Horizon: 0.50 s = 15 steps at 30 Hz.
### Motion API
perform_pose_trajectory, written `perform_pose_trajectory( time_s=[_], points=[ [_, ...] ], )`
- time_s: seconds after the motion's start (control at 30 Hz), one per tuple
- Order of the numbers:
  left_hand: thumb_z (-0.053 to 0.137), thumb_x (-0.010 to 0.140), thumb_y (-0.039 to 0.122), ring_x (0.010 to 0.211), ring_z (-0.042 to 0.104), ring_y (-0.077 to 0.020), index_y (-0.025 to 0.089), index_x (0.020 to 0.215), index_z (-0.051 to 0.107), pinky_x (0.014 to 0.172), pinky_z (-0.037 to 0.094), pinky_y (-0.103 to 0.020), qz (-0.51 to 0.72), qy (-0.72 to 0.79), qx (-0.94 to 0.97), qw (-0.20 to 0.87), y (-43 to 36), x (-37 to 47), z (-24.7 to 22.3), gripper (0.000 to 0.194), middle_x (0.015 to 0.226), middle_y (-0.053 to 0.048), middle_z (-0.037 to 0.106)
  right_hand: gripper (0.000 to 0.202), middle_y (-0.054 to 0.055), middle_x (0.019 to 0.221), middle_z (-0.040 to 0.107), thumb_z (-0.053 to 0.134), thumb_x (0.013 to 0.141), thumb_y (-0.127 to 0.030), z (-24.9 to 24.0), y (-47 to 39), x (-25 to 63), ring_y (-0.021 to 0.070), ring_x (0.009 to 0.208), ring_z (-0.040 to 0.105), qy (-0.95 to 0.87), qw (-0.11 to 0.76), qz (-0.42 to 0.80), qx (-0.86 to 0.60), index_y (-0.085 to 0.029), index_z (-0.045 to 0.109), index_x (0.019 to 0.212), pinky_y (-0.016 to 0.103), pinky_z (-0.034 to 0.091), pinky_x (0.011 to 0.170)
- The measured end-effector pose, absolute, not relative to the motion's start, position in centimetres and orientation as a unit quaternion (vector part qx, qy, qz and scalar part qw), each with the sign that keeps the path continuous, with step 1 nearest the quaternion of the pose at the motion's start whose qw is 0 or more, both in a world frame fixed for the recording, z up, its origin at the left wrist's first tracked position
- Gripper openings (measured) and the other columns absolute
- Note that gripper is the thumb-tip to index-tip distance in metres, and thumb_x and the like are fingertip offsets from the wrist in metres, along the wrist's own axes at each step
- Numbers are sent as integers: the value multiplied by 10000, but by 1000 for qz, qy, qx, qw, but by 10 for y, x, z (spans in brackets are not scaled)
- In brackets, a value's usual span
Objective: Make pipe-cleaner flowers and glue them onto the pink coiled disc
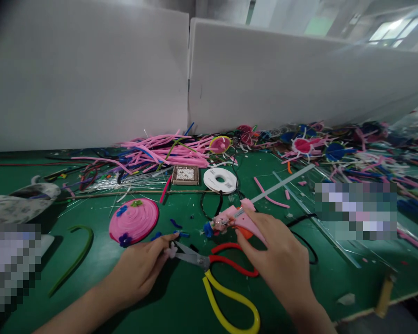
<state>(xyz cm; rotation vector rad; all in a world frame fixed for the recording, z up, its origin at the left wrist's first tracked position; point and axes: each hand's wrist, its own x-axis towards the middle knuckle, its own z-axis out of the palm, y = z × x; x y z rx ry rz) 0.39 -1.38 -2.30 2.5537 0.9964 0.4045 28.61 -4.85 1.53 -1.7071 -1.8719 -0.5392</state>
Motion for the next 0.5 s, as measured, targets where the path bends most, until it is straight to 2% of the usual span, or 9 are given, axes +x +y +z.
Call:
perform_pose_trajectory(
  time_s=[0.13, 0.37, 0.5],
  points=[
    [301, 961, 210, 922, 665, -205, 222, 1143, 404, 747, 519, -337, 182, 373, 874, 251, -11, 1, -20, 210, 1248, -79, 610, 388, 33, 1081, 683, 574, 803, -368, 14, -44, 280, 234, 924, 653, -664, 273, -152, -679, -243, 586, 1170, 315, 497, 743],
    [303, 953, 210, 893, 663, -220, 211, 1146, 416, 728, 509, -340, 190, 363, 877, 251, -12, -5, -21, 223, 1126, -78, 652, 406, 28, 1011, 694, 588, 784, -327, 8, -30, 251, 216, 910, 650, -681, 264, -155, -665, -246, 592, 1181, 287, 504, 706],
    [324, 946, 230, 796, 665, -207, 202, 1064, 465, 668, 493, -306, 219, 406, 859, 224, -10, -13, -19, 186, 1002, -74, 675, 431, 28, 1008, 694, 596, 776, -332, 10, -24, 247, 223, 903, 650, -670, 264, -161, -674, -253, 588, 1200, 289, 503, 689]
  ],
)
